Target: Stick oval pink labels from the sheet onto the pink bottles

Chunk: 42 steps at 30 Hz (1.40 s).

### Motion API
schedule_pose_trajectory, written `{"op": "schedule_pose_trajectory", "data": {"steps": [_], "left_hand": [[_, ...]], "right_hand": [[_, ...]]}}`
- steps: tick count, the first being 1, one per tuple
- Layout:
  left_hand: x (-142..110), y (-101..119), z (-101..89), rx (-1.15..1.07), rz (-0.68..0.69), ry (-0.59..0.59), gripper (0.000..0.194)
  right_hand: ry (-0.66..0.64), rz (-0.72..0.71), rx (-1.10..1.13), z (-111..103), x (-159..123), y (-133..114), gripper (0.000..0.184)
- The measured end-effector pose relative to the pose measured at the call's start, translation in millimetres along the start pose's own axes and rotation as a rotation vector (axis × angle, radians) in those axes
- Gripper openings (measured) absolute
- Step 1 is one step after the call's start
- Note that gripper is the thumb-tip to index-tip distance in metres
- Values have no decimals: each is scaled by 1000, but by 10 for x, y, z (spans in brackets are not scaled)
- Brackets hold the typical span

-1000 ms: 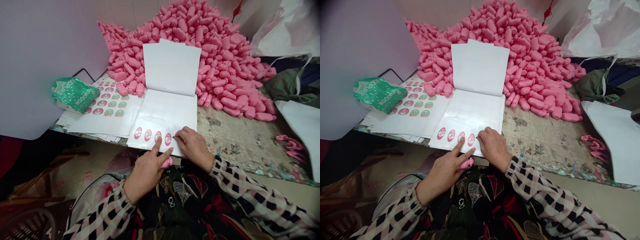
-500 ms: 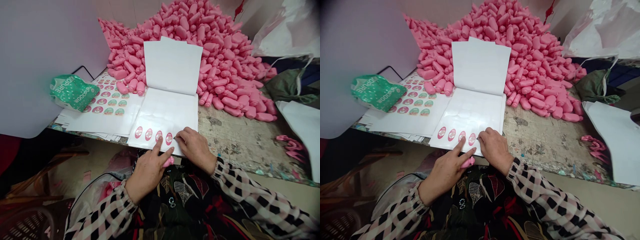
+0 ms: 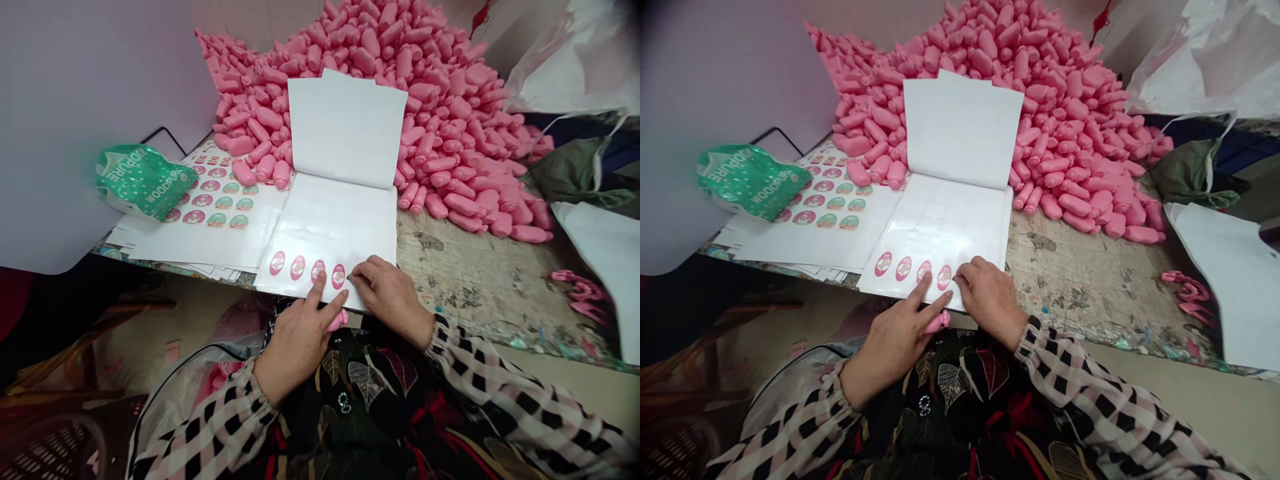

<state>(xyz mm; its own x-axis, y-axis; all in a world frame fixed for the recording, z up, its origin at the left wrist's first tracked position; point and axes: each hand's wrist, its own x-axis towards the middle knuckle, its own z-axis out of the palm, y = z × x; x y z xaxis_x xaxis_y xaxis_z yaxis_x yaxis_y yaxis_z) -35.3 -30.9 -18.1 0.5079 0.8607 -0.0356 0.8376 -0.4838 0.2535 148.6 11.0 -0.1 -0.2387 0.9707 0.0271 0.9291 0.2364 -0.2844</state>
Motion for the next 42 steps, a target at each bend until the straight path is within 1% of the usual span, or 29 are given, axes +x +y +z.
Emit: {"op": "schedule_pose_trajectory", "data": {"steps": [5, 8, 13, 18, 20, 23, 25, 28, 31, 33, 35, 37, 39, 40, 41, 42], "left_hand": [[-4, 2, 37, 38, 9, 3, 55], [-7, 10, 53, 54, 11, 6, 53], [-8, 23, 59, 49, 6, 11, 51], [-9, 27, 61, 48, 2, 17, 52], [-9, 29, 57, 51, 1, 14, 52], [-8, 34, 45, 62, -11, 9, 55], [-6, 37, 38, 70, -14, 6, 57], [-1, 26, 40, 64, -7, 1, 57], [-9, -10, 51, -2, 2, -10, 59], [-38, -40, 48, -100, 14, -15, 59], [-89, -59, 21, -248, 31, 6, 57], [-143, -56, -39, -463, 4, 95, 51], [-170, -27, -124, -792, -121, 179, 49], [-163, -5, -171, -1010, -200, 188, 49], [-140, 19, -216, -1255, -275, 166, 50], [-103, 43, -258, -1510, -339, 111, 51]], "right_hand": [[44, 98, 152, 103, -44, -24, 18], [61, 124, 168, 140, -54, -44, 17], [12, 127, 148, 93, 8, -55, 20], [-1, 203, 136, 50, 84, -71, 21], [36, 177, 122, 40, 77, -103, 21], [123, 57, 30, -2, 36, -177, 23], [167, 5, -1, -58, 11, -219, 26], [235, 12, 66, -163, 2, -224, 28], [259, 54, 159, -223, 7, -134, 23], [234, 107, 207, -216, -2, -33, 21], [208, 169, 275, -184, -23, 70, 21], [207, 227, 408, -162, -48, 140, 23], [218, 272, 621, -178, -72, 145, 25], [217, 284, 738, -202, -84, 120, 26], [211, 283, 845, -234, -97, 79, 27], [200, 270, 930, -270, -113, 27, 26]]}}
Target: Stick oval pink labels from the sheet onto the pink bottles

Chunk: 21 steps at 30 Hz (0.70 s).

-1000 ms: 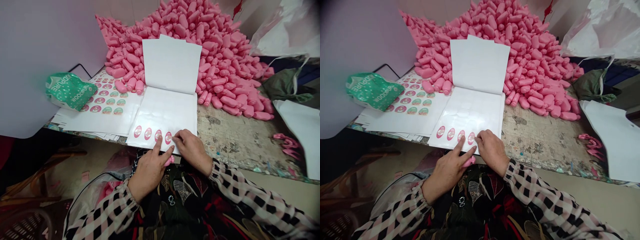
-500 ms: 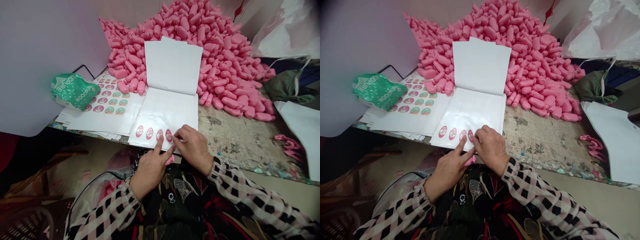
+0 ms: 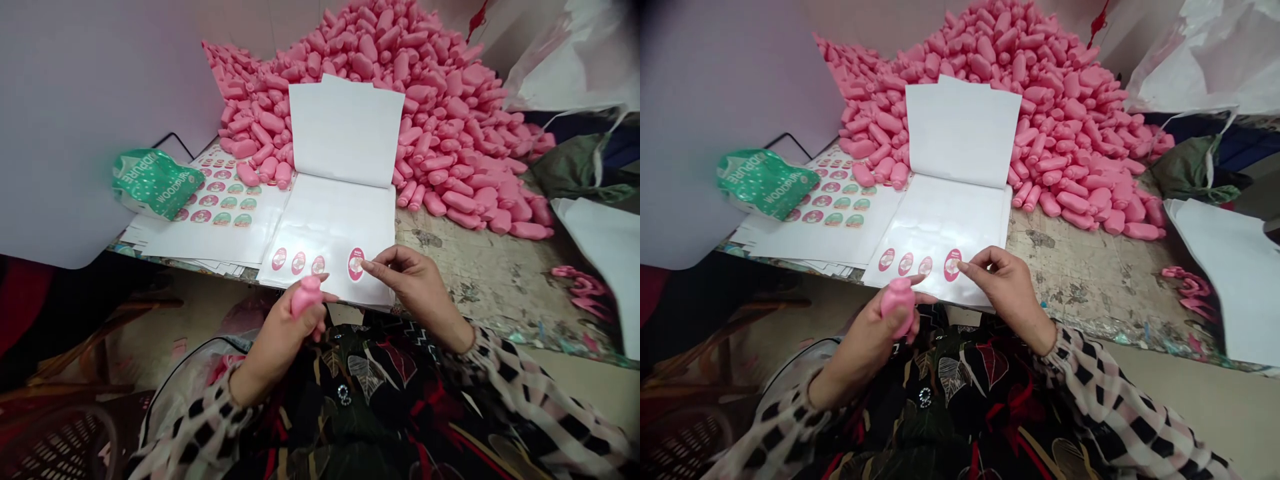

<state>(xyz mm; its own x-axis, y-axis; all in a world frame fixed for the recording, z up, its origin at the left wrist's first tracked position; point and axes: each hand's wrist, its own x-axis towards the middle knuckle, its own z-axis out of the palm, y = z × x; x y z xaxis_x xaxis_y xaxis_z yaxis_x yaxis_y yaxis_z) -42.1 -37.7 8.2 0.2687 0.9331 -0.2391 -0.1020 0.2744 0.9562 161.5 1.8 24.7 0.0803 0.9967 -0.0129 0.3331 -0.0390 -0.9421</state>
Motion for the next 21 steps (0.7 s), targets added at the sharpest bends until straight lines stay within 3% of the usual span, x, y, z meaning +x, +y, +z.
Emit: {"op": "schedule_pose_trajectory", "data": {"steps": [3, 5, 10, 21], "left_hand": [[129, 104, 102, -575, -256, -101, 52], [220, 128, 166, -735, -328, -108, 45], [312, 86, 261, -746, -304, -100, 47], [317, 84, 283, -700, -333, -90, 53]], "right_hand": [[-60, -51, 86, 61, -108, -154, 24], [-84, -123, 50, 98, -175, -195, 21], [-126, -187, -22, 132, -248, -133, 19], [-157, -233, -84, 137, -221, -95, 18]]}}
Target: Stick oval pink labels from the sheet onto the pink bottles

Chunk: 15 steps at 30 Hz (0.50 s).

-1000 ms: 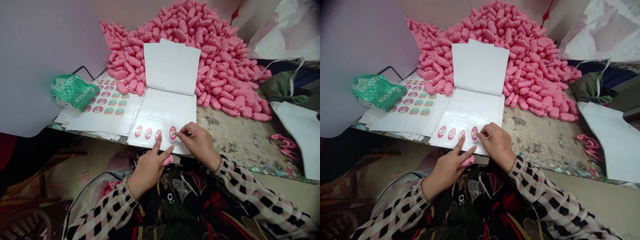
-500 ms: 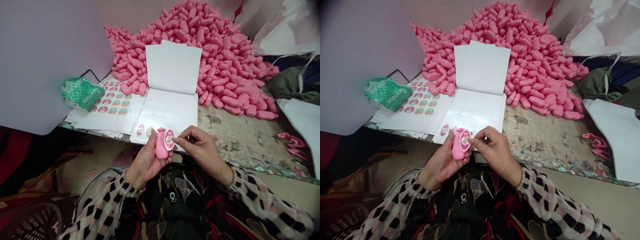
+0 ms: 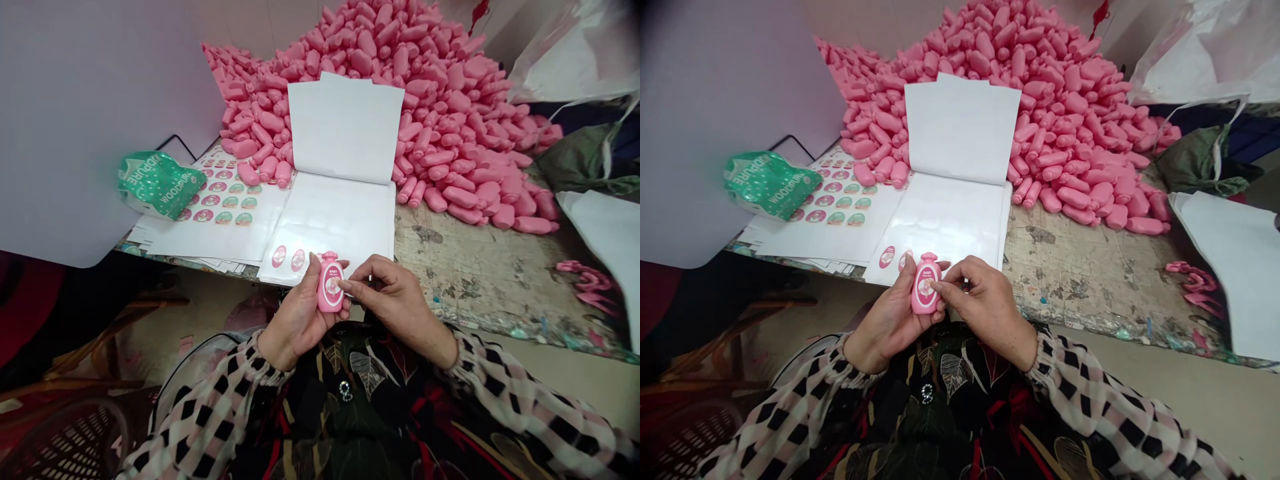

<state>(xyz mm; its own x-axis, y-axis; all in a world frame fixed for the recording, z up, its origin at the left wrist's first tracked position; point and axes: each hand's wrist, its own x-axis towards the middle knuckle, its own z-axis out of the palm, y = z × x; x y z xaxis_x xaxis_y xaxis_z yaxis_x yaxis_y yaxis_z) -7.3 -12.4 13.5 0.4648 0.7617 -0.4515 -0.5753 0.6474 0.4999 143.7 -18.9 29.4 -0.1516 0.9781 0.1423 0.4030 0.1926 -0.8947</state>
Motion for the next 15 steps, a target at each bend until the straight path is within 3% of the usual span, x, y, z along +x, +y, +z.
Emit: {"op": "schedule_pose_trajectory", "data": {"steps": [7, 13, 15], "left_hand": [[-4, -9, -6, 76, 47, -30, 58], [-93, 22, -44, 368, 77, -101, 36], [-119, 32, -50, 400, 47, -118, 31]], "right_hand": [[-10, 16, -73, 25, -26, 42, 20], [-103, -80, -206, -105, -8, 70, 14], [-59, -94, -247, -197, 38, 116, 13]]}}
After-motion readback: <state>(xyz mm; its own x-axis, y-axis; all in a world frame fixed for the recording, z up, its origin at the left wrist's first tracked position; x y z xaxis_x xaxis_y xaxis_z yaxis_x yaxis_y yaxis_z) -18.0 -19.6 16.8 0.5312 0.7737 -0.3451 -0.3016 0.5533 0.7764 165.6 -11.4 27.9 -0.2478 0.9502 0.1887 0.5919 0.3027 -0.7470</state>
